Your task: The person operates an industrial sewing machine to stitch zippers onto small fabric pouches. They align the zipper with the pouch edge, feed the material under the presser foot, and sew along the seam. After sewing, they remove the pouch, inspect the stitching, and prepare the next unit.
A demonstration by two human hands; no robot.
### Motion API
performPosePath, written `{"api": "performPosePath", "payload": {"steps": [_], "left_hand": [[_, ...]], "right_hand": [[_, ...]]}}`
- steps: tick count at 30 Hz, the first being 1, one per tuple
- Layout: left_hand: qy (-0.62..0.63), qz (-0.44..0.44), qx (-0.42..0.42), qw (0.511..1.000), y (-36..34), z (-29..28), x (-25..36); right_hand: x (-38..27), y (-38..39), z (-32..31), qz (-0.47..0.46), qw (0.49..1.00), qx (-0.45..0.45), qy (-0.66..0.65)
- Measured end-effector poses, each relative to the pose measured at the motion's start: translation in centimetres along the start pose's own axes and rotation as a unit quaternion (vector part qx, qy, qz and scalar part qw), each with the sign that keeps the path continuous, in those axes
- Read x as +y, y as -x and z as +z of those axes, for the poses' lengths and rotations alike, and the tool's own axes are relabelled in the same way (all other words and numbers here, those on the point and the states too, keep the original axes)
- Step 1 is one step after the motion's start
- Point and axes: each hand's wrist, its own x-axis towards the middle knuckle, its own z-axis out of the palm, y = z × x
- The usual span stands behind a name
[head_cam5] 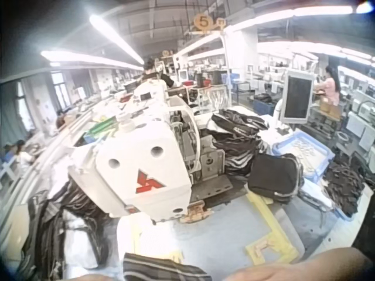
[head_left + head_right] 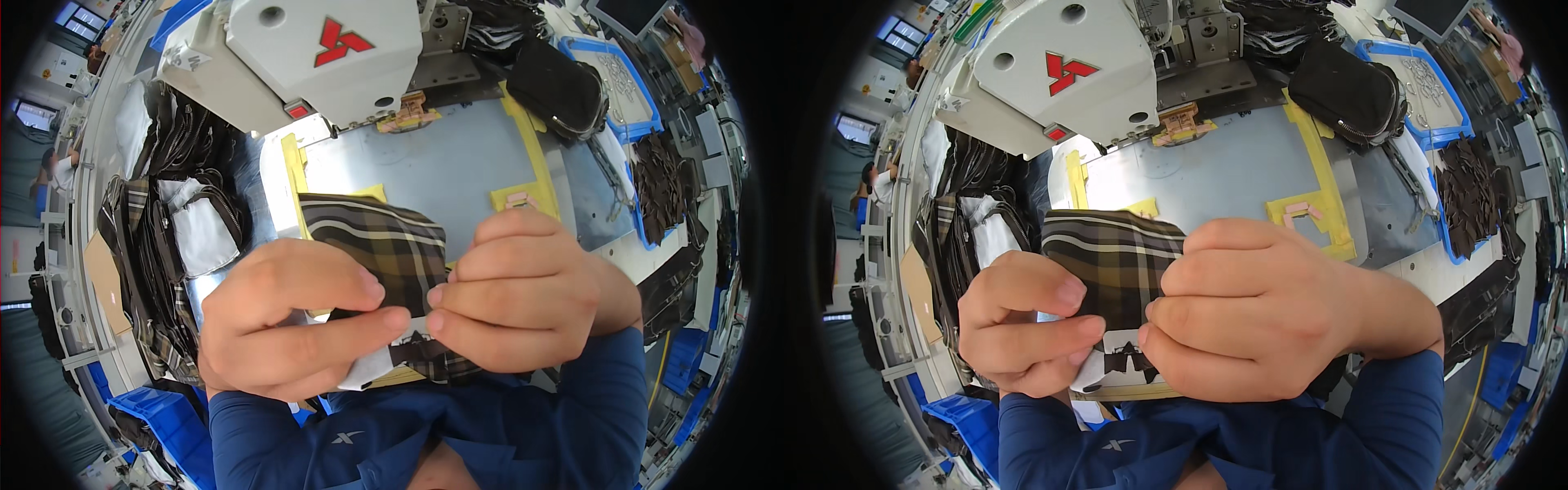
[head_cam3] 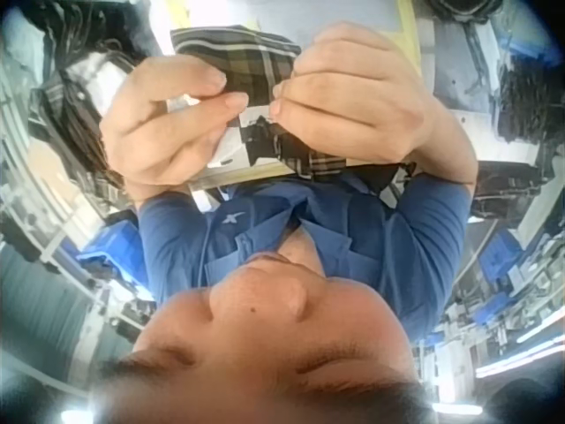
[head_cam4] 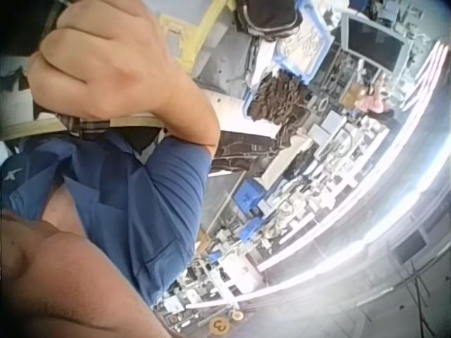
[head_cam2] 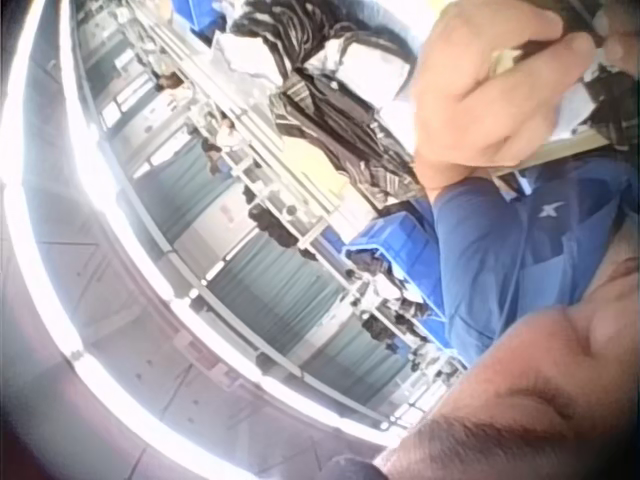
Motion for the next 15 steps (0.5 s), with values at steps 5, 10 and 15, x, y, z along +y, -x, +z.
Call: {"api": "performPosePath", "payload": {"steps": [5,10,15], "left_hand": [[-0.088,-0.009,0.053,0.995,1.0,2.0,0.5],[-0.152,0.064,0.04,0.986,0.9,1.6,0.3],[-0.076,0.03,0.013,0.997,0.8,1.8,0.2]], "right_hand": [[-0.1,0.0,0.1,0.001,1.0,0.0,0.0],[-0.2,-0.1,0.1,0.006,1.0,0.001,-0.007],[-0.2,0.0,0.0,0.008,1.0,0.0,-0.01]]}}
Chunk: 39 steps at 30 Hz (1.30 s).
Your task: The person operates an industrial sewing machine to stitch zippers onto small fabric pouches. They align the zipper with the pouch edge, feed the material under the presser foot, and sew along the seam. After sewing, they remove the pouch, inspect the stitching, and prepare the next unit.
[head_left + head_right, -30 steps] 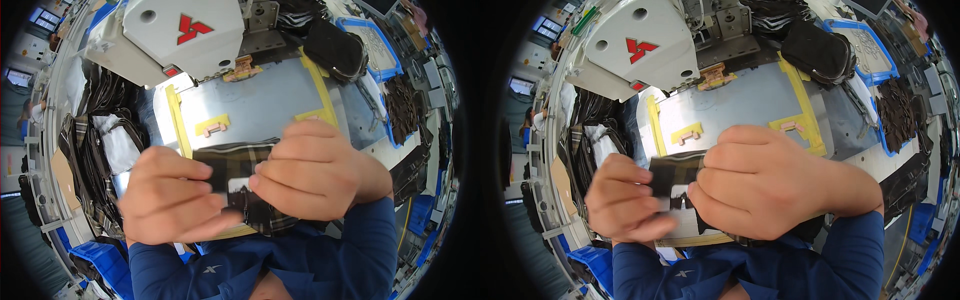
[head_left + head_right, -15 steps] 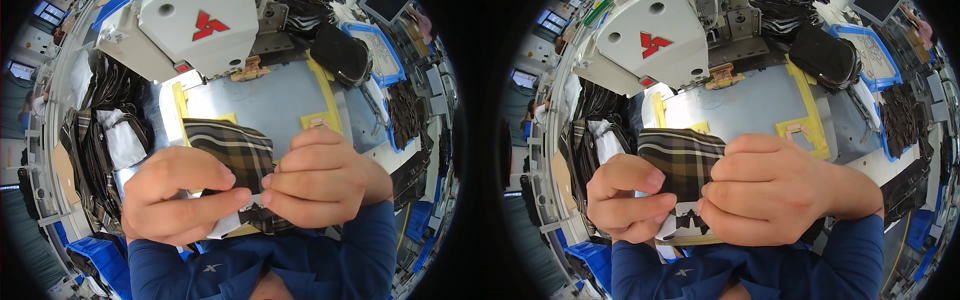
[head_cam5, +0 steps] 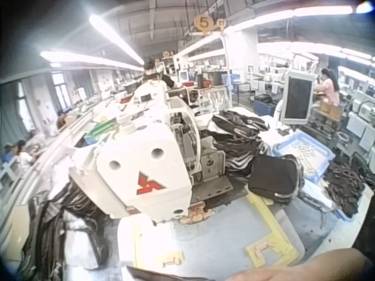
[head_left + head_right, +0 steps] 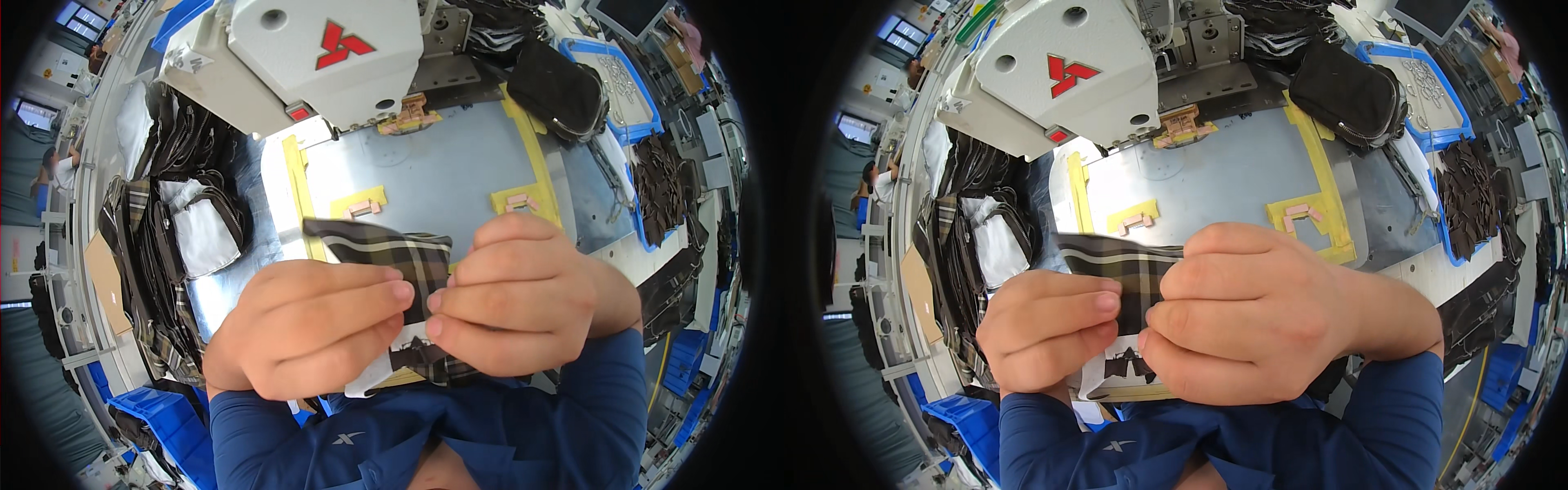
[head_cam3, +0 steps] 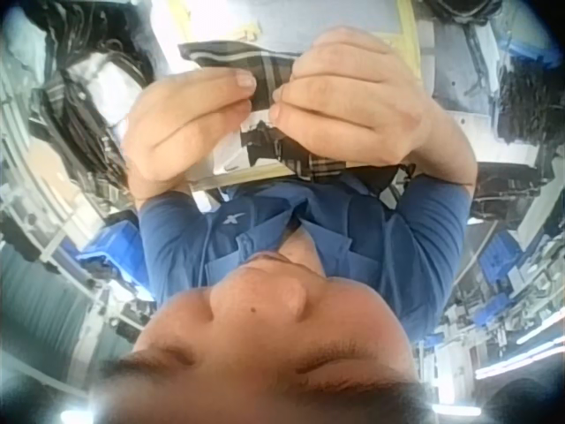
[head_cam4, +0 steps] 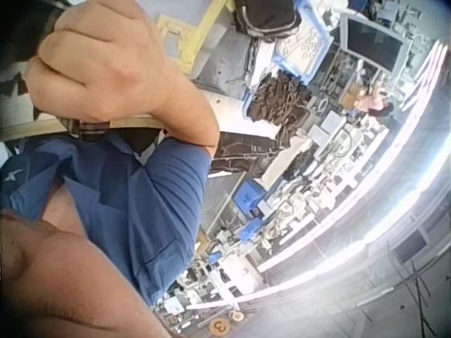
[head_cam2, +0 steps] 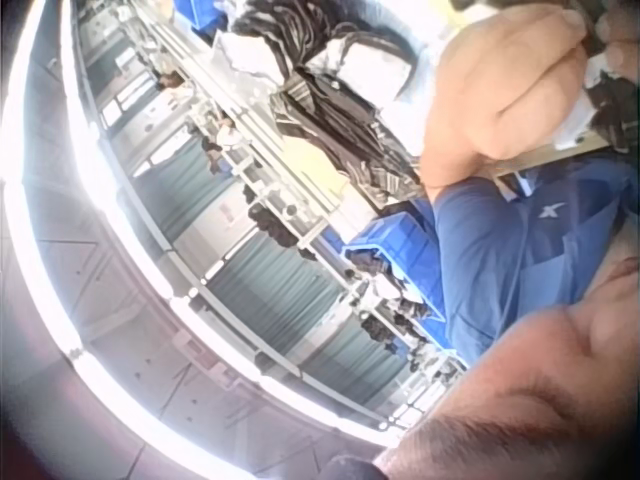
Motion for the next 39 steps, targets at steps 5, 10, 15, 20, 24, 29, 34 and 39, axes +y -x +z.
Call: {"api": "performPosePath", "payload": {"steps": [5,10,15,20,24,29,34,39], "left_hand": [[0.142,0.011,-0.028,0.989,0.0,0.2,-1.9],[0.164,0.03,-0.016,0.986,0.3,0.8,-2.4],[0.061,0.05,0.032,0.996,1.7,2.3,-2.6],[0.066,0.041,0.032,0.996,1.6,2.3,-3.0],[0.086,0.016,0.02,0.996,1.3,2.1,-3.4],[0.188,-0.066,0.026,0.98,1.2,3.1,-3.1],[0.164,-0.034,0.032,0.985,1.3,3.2,-3.7],[0.142,-0.008,0.034,0.989,1.3,3.3,-3.8]], "right_hand": [[0.1,0.1,-0.3,0.012,1.0,0.014,0.007],[0.2,-0.3,-1.3,0.033,0.999,-0.005,0.016],[0.3,0.0,-0.6,0.018,1.0,0.008,0.02],[0.4,0.1,-0.3,0.029,0.999,0.013,-0.007],[0.8,0.6,0.4,0.036,0.998,0.021,-0.04],[1.1,1.4,0.6,0.065,0.996,0.008,-0.066],[1.3,1.2,0.8,0.063,0.995,0.013,-0.079],[1.6,0.7,0.6,0.037,0.997,0.005,-0.072]]}}
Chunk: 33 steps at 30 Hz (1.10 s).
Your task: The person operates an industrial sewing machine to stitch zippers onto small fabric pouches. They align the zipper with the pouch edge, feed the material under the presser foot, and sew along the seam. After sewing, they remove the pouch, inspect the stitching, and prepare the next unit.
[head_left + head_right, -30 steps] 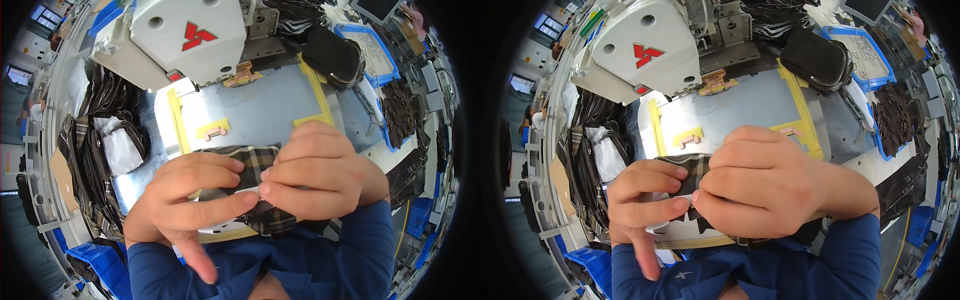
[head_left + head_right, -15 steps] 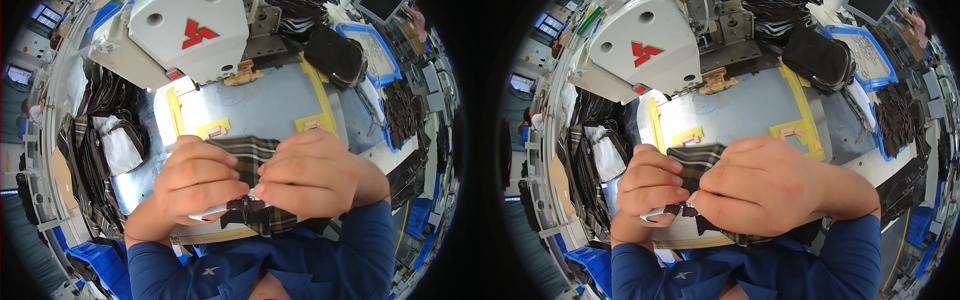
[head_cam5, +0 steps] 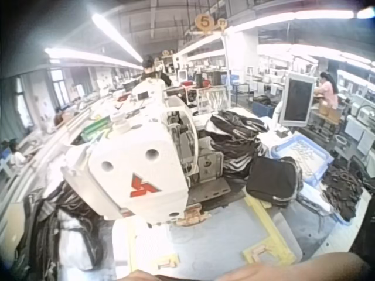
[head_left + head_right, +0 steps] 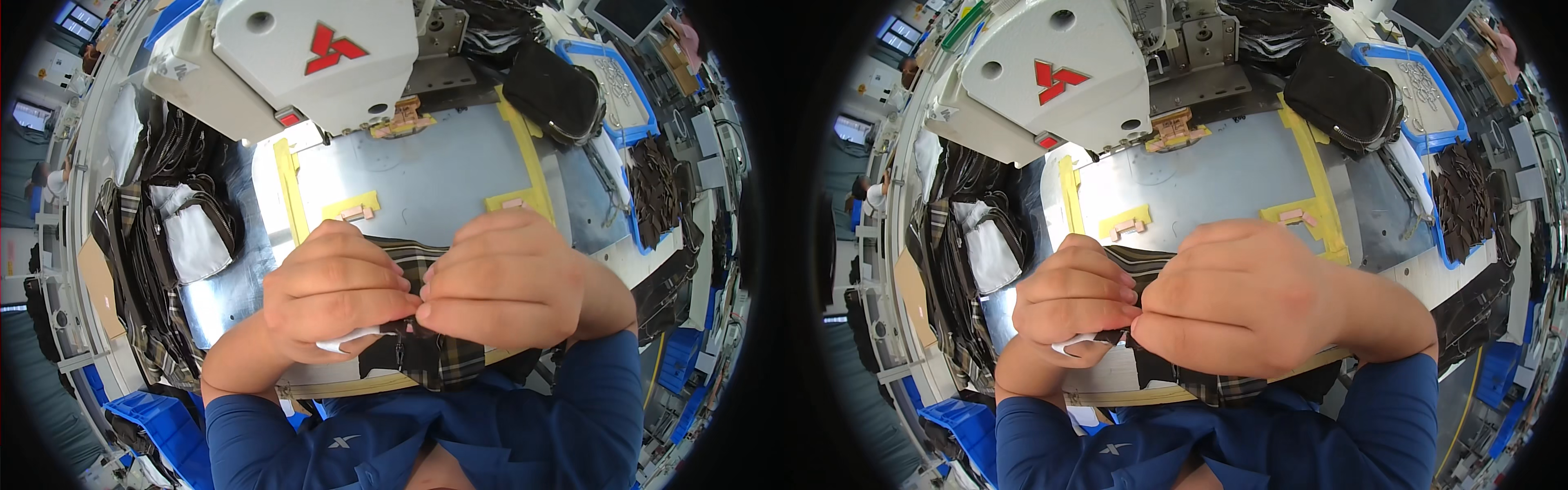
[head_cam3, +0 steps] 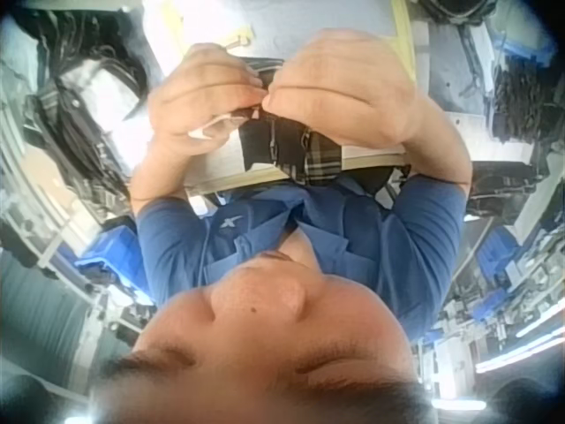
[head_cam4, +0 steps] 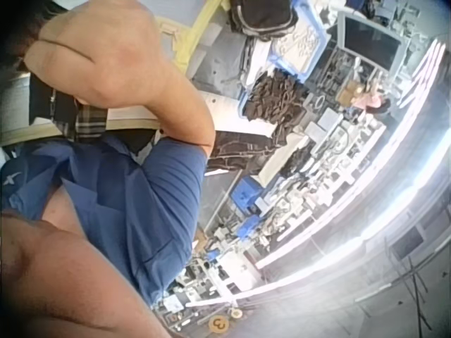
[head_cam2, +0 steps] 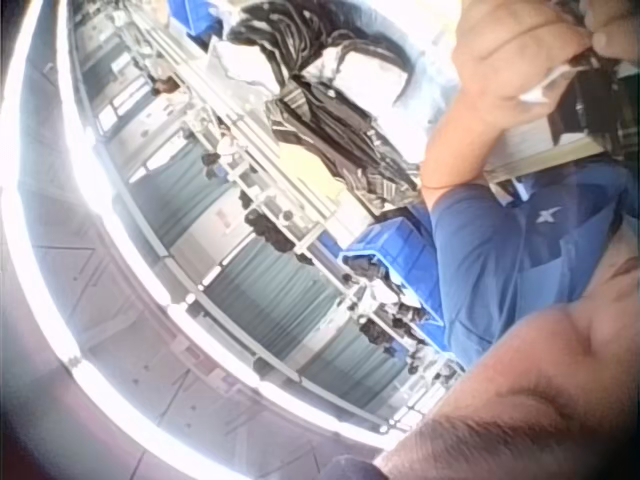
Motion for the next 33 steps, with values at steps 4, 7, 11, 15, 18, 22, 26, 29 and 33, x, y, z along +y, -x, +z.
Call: {"api": "performPosePath", "payload": {"steps": [4,7,11,15,18,22,26,29,33], "left_hand": [[0.029,-0.072,-0.004,0.997,-0.2,-0.1,-0.1],[0.065,-0.266,0.043,0.961,0.0,0.5,-0.7],[0.186,-0.533,0.141,0.813,-0.2,3.2,-4.8],[-0.221,-0.382,-0.043,0.896,0.0,2.9,-6.1],[-0.309,-0.193,-0.125,0.923,-0.3,3.5,-6.3],[-0.313,-0.163,-0.197,0.915,0.0,4.4,-7.4],[-0.296,-0.169,-0.218,0.914,0.1,4.3,-8.4],[-0.293,-0.185,-0.229,0.91,-0.1,4.3,-8.4],[-0.283,-0.192,-0.23,0.911,-0.4,4.1,-8.5]], "right_hand": [[-0.1,0.5,-0.5,0.098,0.995,-0.035,-0.011],[0.3,0.5,-0.3,0.316,0.946,-0.057,-0.054],[6.1,0.7,0.4,0.534,0.838,-0.109,-0.02],[12.0,3.4,1.2,0.503,0.846,-0.147,0.104],[13.5,4.0,1.1,0.467,0.86,-0.149,0.141],[12.8,2.1,0.9,0.537,0.819,-0.171,0.109],[12.9,2.0,0.9,0.552,0.805,-0.175,0.13],[12.9,2.0,0.7,0.545,0.805,-0.163,0.168],[10.0,3.1,-0.1,0.339,0.888,-0.18,0.252]]}}
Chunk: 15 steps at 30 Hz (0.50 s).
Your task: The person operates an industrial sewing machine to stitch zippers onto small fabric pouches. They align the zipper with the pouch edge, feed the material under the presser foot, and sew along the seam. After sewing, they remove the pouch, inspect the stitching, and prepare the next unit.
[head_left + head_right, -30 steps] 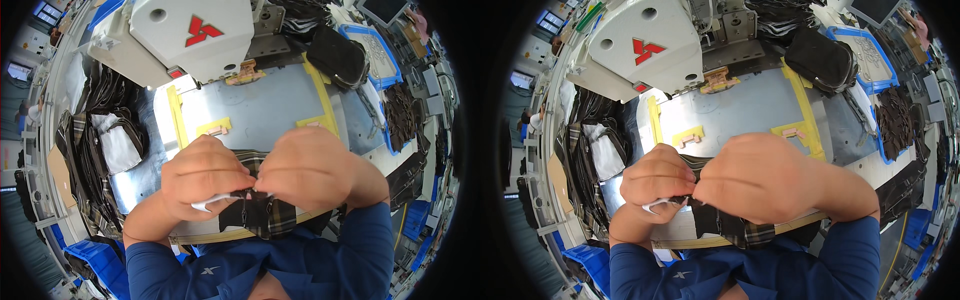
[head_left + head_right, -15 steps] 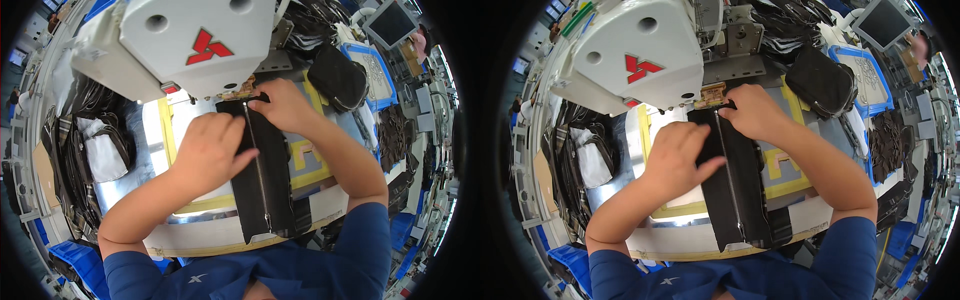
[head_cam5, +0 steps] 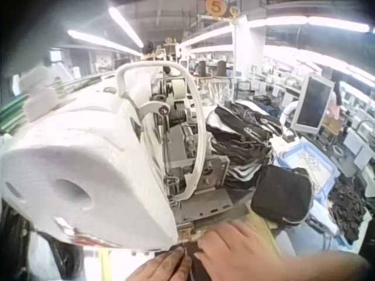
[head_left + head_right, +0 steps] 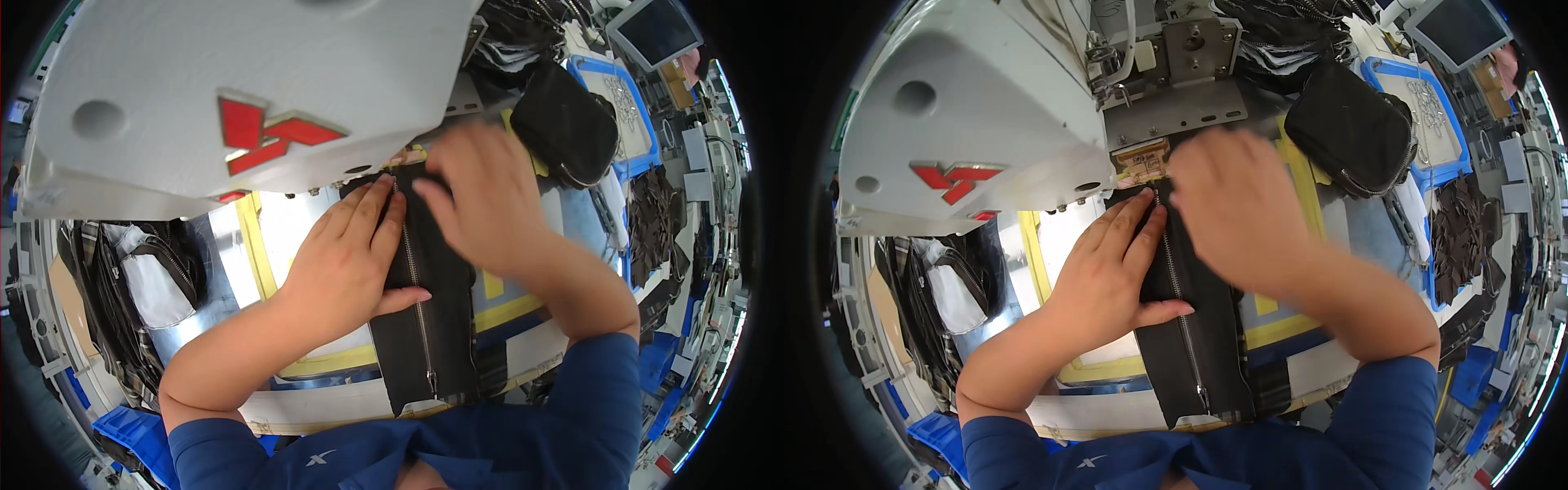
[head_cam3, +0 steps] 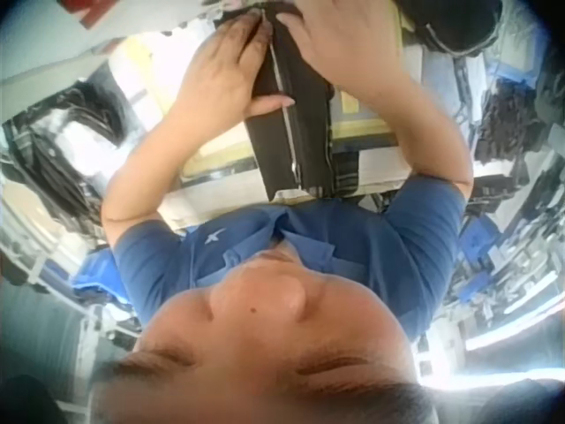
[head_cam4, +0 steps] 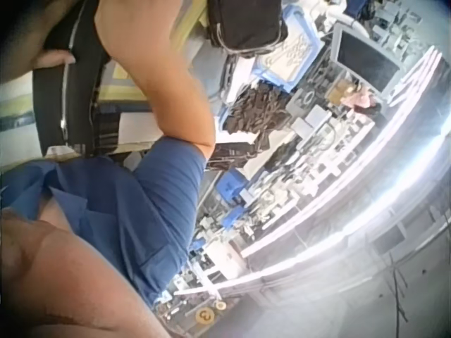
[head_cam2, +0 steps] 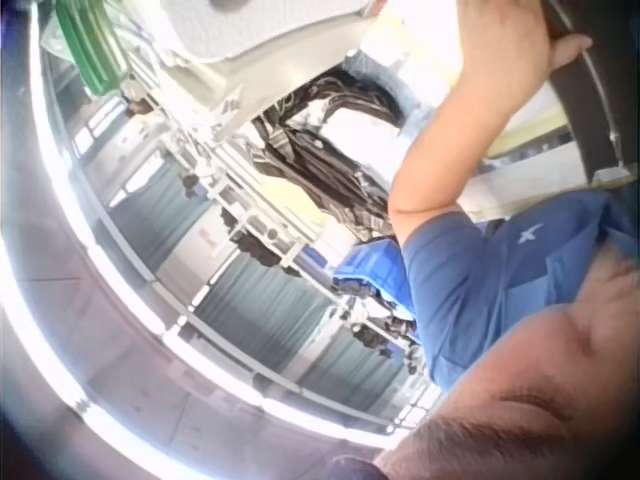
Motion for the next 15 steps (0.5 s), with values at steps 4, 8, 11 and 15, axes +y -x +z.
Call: {"api": "performPosePath", "payload": {"steps": [4,8,11,15], "left_hand": [[0.014,-0.001,0.005,1.0,-0.2,0.1,-0.1],[0.017,-0.006,0.002,1.0,-0.2,0.1,-0.2],[0.023,-0.016,-0.006,1.0,-0.1,0.1,0.1],[0.017,-0.009,0.002,1.0,-0.3,0.1,-0.1]], "right_hand": [[-1.9,1.9,0.1,-0.086,0.995,-0.051,-0.021],[-1.5,1.5,0.6,-0.081,0.993,-0.082,-0.041],[-1.5,1.7,0.7,-0.091,0.991,-0.092,-0.035],[-1.5,1.7,1.0,-0.085,0.993,-0.073,-0.037]]}}
